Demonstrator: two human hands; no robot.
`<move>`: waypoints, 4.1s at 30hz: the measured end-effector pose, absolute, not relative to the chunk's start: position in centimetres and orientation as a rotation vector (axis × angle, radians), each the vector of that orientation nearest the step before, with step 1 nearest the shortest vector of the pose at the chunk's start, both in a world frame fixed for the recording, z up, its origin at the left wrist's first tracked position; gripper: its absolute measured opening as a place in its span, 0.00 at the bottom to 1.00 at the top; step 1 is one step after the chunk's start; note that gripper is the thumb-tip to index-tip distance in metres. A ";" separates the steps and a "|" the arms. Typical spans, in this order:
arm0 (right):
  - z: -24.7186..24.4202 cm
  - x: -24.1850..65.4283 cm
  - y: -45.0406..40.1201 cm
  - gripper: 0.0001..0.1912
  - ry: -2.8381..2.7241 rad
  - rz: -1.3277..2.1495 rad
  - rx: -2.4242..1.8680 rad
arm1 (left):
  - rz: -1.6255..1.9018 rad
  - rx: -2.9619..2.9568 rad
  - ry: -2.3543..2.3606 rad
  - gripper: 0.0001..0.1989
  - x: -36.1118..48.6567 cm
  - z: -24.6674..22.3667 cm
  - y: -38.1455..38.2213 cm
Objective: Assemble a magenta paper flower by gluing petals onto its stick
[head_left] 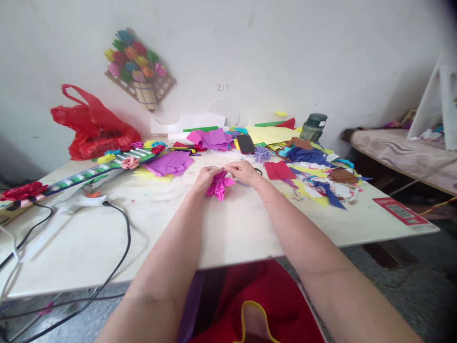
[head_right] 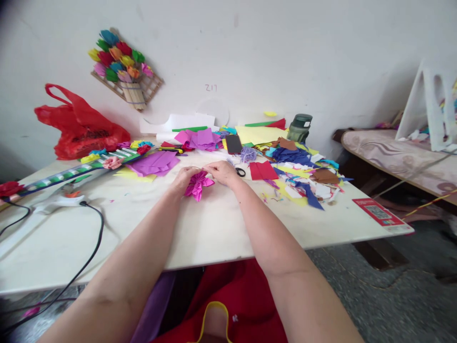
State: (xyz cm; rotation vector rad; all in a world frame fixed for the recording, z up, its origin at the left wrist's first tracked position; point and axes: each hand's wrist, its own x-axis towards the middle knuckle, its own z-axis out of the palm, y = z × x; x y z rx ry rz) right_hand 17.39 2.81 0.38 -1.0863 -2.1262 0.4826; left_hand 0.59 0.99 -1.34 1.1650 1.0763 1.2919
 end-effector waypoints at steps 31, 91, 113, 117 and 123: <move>0.2 16.8 3.0 0.09 -2.075 0.305 -1.075 | 1.293 1.270 1.034 0.10 0.6 -1.3 1.0; 0.9 16.6 2.0 0.08 -2.172 0.052 -1.052 | 1.311 1.121 0.920 0.10 0.8 -1.2 0.9; 0.4 17.5 2.9 0.11 -2.169 0.352 -1.059 | 1.293 1.150 0.925 0.10 0.7 -1.5 1.0; 0.6 17.6 2.9 0.11 -2.200 0.362 -1.069 | 1.274 1.159 0.900 0.10 0.6 -1.4 0.9; 0.6 17.7 3.0 0.10 -2.178 0.377 -1.075 | 1.274 1.145 0.874 0.09 0.4 -1.7 1.3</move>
